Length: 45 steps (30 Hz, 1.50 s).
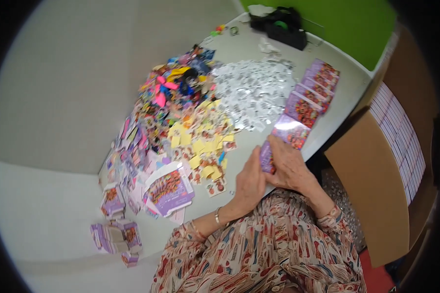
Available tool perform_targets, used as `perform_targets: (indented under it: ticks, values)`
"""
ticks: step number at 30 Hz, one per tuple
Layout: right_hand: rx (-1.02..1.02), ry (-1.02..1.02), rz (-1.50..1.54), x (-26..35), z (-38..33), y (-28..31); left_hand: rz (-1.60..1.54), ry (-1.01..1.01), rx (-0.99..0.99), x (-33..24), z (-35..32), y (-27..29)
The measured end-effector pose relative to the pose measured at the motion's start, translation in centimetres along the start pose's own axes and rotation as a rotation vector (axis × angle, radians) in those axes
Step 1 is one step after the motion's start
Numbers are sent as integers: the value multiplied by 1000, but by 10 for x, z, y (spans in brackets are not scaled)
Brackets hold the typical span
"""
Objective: Manually assemble and fill small product boxes with toy items at a workbench.
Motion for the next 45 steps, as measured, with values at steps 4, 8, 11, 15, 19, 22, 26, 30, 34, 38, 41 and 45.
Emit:
perform_targets:
  ticks: [4,8,11,15,19,22,26,30,34,38,41,45]
  values:
    - [-58,-81,-66,-5,-10,10,-225,76,81,-10,4,3]
    - [-105,-132,-157,-10,6,24,-63,11,36,28,0,40]
    - [-225,-148,-477,-23,11,38,278,-15,13,75,-10,97]
    - [-303,-85,-569,-25,13,33,839,240,203,114,-33,162]
    - [-220,-3,-491,7,24,11,912,307,313,147,-60,180]
    - [-171,101,-376,21,19,-11,732,174,267,160,-62,182]
    - [-122,126,-12,28,6,-43,523,-80,26,170,-37,186]
    - [-126,154,136,39,7,-60,-51,330,-195,135,-9,198]
    - [-189,144,197,64,23,-43,-168,345,-87,58,30,157]
    - [-176,17,100,60,18,-43,-252,149,-44,35,46,88]
    - [-184,-90,46,43,10,-44,-438,206,-26,16,53,65]
    - [-201,-114,-18,37,6,-38,-460,192,-17,14,55,52]
Point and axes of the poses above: each hand's wrist, its own z-axis towards the middle knuckle, its own y-axis out of the back of the hand, x = y × z, the point moved 2 cm from there along z, towards the middle knuckle, and after that the axes turned 3 degrees about z, right-handed, at the moved point
